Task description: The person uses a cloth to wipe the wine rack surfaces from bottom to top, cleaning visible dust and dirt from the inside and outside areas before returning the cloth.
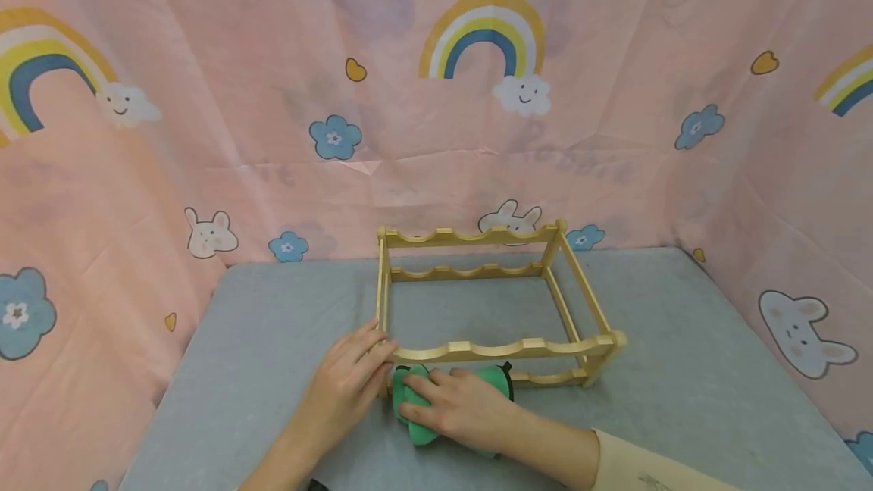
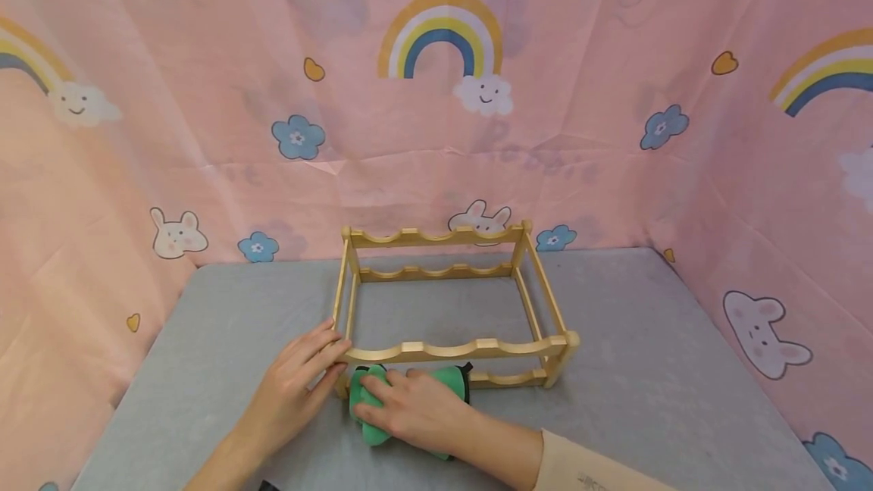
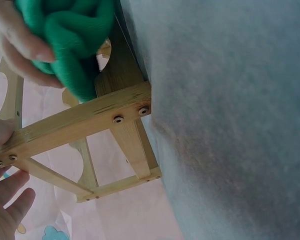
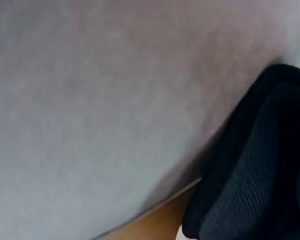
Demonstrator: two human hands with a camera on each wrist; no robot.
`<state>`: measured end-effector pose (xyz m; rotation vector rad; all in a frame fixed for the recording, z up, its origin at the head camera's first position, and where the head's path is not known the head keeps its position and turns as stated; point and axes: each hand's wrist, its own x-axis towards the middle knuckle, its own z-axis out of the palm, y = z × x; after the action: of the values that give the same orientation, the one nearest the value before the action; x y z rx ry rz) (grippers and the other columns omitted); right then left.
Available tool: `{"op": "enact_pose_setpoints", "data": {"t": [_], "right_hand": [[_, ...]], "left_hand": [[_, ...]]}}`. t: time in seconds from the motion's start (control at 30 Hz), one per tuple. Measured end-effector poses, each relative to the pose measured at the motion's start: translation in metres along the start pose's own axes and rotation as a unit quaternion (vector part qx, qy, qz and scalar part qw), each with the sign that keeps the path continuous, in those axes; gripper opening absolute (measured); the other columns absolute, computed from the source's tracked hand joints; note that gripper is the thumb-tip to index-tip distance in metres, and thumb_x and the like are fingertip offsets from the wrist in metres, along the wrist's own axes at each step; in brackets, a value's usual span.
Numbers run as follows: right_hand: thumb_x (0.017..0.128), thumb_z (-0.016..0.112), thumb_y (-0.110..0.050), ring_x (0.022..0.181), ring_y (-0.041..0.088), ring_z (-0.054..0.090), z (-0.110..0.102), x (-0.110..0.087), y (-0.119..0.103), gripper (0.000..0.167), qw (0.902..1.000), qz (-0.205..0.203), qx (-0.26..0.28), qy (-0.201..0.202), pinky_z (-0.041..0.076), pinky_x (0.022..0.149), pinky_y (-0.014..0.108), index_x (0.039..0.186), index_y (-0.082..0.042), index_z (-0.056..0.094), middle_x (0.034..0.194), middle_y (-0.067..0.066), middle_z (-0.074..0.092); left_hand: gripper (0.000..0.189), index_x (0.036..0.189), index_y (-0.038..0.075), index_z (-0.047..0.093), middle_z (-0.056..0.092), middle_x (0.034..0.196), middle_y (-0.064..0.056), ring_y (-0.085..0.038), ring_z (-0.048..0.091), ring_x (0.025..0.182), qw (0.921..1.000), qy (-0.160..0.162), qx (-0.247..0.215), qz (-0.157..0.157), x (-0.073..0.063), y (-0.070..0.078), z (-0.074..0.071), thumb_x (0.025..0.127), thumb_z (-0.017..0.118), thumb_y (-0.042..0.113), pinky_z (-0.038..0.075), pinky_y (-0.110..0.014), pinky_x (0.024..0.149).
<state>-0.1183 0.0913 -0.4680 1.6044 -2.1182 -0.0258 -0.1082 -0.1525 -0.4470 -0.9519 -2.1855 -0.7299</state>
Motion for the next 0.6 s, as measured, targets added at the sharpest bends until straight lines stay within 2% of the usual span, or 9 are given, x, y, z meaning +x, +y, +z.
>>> {"op": "enact_pose_setpoints", "data": {"t": [0.27, 0.47, 0.6], "right_hand": [[0.096, 0.070, -0.019, 0.070, 0.009, 0.052, 0.004, -0.003, -0.002, 0.024, 1.0000, -0.005, -0.004, -0.001, 0.037, 0.051, 0.016, 0.120, -0.027, 0.070, 0.124, 0.003, 0.065], [0.099, 0.062, -0.015, 0.077, 0.010, 0.059, -0.001, -0.012, 0.001, 0.027, 0.9994, 0.007, 0.032, 0.008, 0.049, 0.059, 0.016, 0.120, -0.027, 0.074, 0.122, 0.003, 0.066], [0.101, 0.057, -0.015, 0.080, 0.011, 0.061, -0.006, -0.019, 0.003, 0.028, 0.9988, 0.013, 0.045, 0.011, 0.052, 0.063, 0.017, 0.121, -0.026, 0.074, 0.123, 0.003, 0.065]], "left_hand": [[0.035, 0.115, 0.004, 0.074, 0.071, 0.111, -0.007, -0.041, 0.067, 0.119, 1.0000, 0.003, -0.004, 0.008, 0.000, 0.000, 0.000, 0.081, 0.082, 0.001, 0.056, -0.053, 0.098], [0.032, 0.116, 0.005, 0.073, 0.071, 0.112, -0.007, -0.039, 0.066, 0.122, 0.9999, 0.002, -0.003, 0.012, -0.001, -0.001, 0.001, 0.085, 0.080, 0.003, 0.056, -0.054, 0.098], [0.030, 0.117, 0.005, 0.073, 0.070, 0.112, -0.007, -0.040, 0.066, 0.122, 0.9999, 0.002, -0.003, 0.011, 0.000, -0.001, 0.000, 0.087, 0.079, 0.004, 0.056, -0.054, 0.098]]}}
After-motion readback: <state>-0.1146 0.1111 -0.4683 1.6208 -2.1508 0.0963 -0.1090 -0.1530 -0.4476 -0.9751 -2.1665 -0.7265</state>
